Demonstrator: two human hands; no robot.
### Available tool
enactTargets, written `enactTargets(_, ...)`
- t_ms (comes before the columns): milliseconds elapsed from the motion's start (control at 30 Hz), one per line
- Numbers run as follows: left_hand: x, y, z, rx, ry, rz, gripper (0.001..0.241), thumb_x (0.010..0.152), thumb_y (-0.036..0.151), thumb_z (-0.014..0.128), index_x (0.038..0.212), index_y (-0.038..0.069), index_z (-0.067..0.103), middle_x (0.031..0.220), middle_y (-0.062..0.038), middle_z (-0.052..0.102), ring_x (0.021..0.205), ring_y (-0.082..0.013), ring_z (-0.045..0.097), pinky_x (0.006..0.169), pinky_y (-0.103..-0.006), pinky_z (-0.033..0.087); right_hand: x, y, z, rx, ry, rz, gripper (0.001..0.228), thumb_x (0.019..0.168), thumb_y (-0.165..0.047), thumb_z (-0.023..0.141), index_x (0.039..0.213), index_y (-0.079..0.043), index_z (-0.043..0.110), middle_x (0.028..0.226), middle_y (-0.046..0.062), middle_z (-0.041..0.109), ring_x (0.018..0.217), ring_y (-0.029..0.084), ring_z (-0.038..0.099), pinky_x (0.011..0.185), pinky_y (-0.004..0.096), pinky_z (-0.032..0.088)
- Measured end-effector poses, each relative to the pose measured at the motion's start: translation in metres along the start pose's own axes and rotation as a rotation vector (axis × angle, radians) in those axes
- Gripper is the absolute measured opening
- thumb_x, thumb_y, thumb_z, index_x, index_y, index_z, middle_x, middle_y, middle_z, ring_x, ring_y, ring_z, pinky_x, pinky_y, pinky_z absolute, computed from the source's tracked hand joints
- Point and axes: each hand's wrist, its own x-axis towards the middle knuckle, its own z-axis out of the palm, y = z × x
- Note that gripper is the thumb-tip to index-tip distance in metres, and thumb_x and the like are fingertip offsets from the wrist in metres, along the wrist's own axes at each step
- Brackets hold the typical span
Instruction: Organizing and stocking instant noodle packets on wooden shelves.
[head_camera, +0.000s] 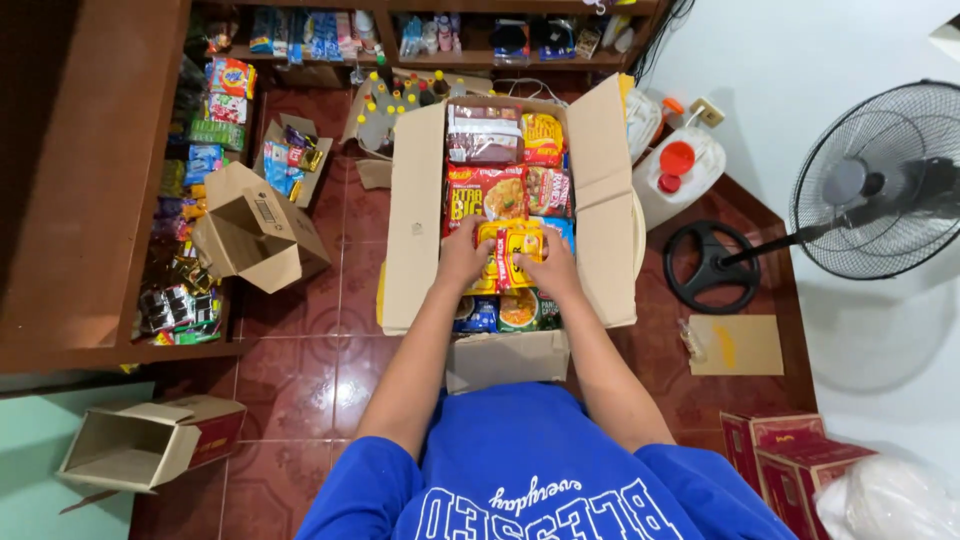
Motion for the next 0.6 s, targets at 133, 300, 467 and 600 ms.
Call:
enactTargets(133,0.0,-0.001,0.001,0.014,-0.01,-0.005,0.042,0.083,0.017,0.078,0.122,0.011,0.064,0.104,-0.021,0.074,0.099,-0.0399,0.071,0.086,-0.0465,0.056,0.006,0.012,0.005,0.035,-0.003,-0.019,0.074,0.073,-0.026,0.088,0.136,-0.004,0.055,0.117,0.017,0.06,0.104,0.027,0.067,0.09,0.039,0.056)
enactTargets(300,-0.012,0.016,-0.006,0.011,0.241,0.367,0.032,0.081,0.007,0.076,0.111,0.005,0.066,0.106,-0.023,0.066,0.102,-0.0412,0.064,0.087,-0.0448,0.053,0.004,0.019,0.01,0.161,0.037,-0.039,0.058,0.075,-0.026,0.089,0.117,-0.002,0.057,0.107,0.012,0.069,0.096,0.022,0.07,0.083,0.037,0.058)
enactTargets(467,-0.019,0.012,-0.014,0.086,0.287,0.329,0.019,0.081,0.004,0.076,0.094,0.006,0.062,0.096,-0.019,0.066,0.098,-0.038,0.062,0.086,-0.0444,0.051,0.004,0.032,0.01,0.269,0.017,0.073,0.044,0.083,-0.023,0.085,0.114,-0.002,0.062,0.101,0.009,0.073,0.089,0.019,0.072,0.078,0.034,0.058)
enactTargets(600,-0.018,0.047,-0.048,-0.144,0.166,-0.2,0.027,0.094,0.016,0.074,0.11,0.004,0.055,0.092,-0.014,0.066,0.09,-0.0296,0.068,0.081,-0.0392,0.052,0.007,0.036,0.006,0.873,0.015,0.239,0.032,0.095,-0.015,0.073,0.125,-0.006,0.064,0.107,0.007,0.072,0.09,0.019,0.071,0.076,0.035,0.058)
